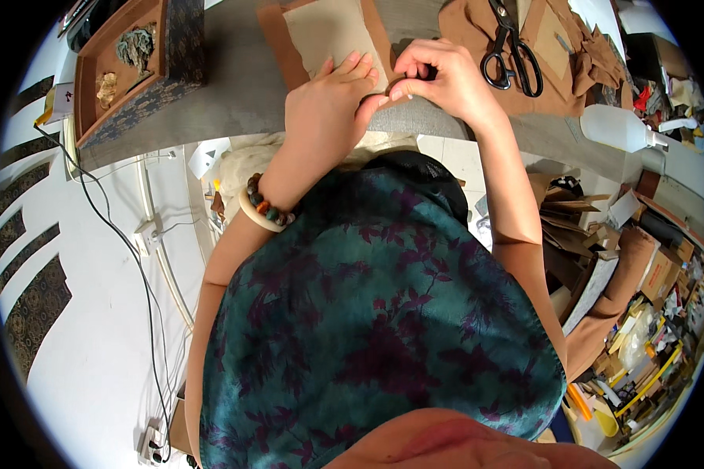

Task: The person cuts a piece of brown paper, applies glue to its edges, folds and presses the edges to form a small pouch, and uses an iron to press the seams. The person repeats gluing and folding steps to complete the pouch.

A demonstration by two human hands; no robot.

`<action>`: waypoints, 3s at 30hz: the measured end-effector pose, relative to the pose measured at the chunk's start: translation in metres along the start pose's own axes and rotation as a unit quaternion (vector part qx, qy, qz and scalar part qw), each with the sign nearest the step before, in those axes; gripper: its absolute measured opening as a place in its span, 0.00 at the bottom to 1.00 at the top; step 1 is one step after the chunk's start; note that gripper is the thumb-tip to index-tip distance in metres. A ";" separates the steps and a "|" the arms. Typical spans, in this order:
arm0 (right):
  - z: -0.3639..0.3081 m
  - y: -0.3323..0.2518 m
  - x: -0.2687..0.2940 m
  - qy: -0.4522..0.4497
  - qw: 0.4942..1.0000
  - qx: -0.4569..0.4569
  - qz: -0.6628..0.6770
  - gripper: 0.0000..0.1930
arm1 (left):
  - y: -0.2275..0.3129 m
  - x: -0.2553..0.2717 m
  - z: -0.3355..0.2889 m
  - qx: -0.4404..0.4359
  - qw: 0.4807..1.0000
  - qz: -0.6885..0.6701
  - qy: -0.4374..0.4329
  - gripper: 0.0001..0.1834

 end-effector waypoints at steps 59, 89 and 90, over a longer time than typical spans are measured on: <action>0.017 -0.010 -0.001 -0.074 0.991 0.020 -0.111 0.21 | -0.026 0.029 -0.003 0.077 0.950 -0.239 -0.186 0.22; 0.045 -0.064 -0.062 -0.126 0.984 0.116 -0.046 0.10 | -0.070 0.036 -0.043 -0.003 0.969 -0.245 0.000 0.28; 0.045 -0.064 -0.063 -0.124 0.984 0.114 -0.050 0.10 | -0.070 0.036 -0.043 -0.002 0.970 -0.243 -0.010 0.28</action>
Point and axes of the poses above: each hand's wrist, its own z-axis towards the middle knuckle, its own x-axis out of the back of the hand, y = z × x, the point moved 3 cm from there along z, towards the middle knuckle, and after that the axes turned 5 degrees about -y, right-handed, at the moved point
